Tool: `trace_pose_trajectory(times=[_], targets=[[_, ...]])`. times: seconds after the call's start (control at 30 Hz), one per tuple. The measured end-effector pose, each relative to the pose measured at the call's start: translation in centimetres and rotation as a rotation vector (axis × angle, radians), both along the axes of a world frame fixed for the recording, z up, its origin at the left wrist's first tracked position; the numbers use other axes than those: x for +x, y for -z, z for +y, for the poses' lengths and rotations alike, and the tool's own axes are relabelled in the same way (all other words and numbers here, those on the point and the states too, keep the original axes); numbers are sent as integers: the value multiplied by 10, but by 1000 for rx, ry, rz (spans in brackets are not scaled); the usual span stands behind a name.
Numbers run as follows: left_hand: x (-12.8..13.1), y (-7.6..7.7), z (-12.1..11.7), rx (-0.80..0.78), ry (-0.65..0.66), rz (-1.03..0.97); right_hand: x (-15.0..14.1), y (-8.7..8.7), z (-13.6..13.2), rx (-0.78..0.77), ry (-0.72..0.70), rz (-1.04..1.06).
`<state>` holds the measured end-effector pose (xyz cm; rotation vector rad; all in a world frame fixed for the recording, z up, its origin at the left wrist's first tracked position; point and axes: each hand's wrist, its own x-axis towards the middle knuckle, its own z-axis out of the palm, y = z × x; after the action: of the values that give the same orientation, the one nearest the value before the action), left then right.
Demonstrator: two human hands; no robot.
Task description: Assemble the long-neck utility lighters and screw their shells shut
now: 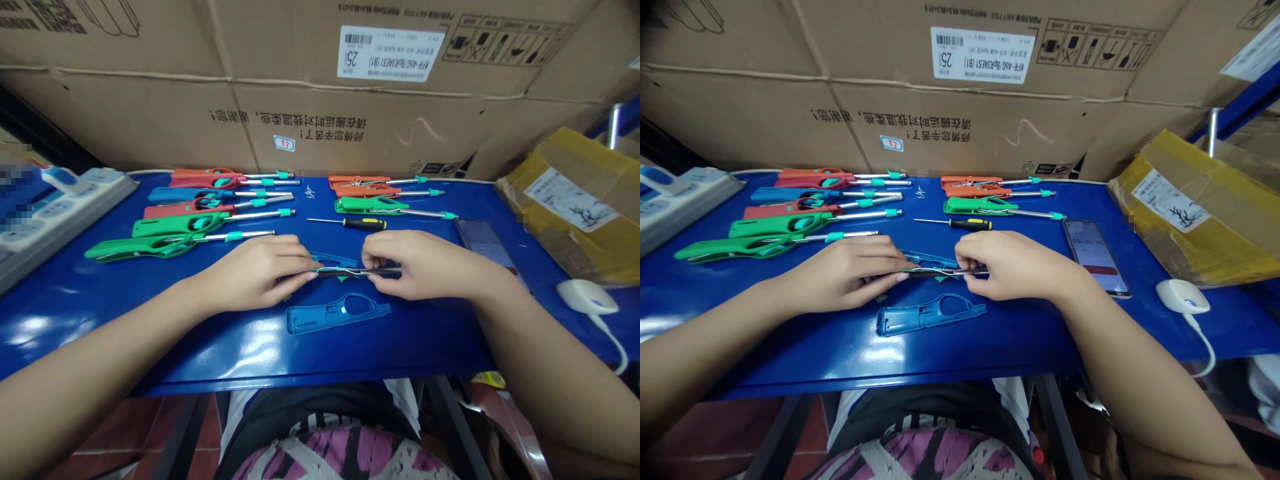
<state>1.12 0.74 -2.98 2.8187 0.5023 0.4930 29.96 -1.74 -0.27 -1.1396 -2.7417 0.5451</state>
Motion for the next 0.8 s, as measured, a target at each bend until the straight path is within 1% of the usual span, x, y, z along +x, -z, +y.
trace_pose_trajectory(times=[0.13,0.27,0.37,0.47,0.53,0.67,0.8], targets=[[1,3,1,-38,17,-28,0,3,2,7,-14,15],[2,4,-2,-169,8,-57,1,3,1,24,-14,23],[3,2,-4,-281,0,-105,1,4,1,71,-15,38],[5,1,-5,-353,-33,-135,0,4,0,156,-10,54],[5,0,-6,-377,-71,-151,-2,5,0,209,-12,63],[5,-1,-7,-404,-138,-167,-4,5,-1,269,-37,59],[5,-2,-7,-383,-158,-150,-5,6,-2,327,-45,64]])
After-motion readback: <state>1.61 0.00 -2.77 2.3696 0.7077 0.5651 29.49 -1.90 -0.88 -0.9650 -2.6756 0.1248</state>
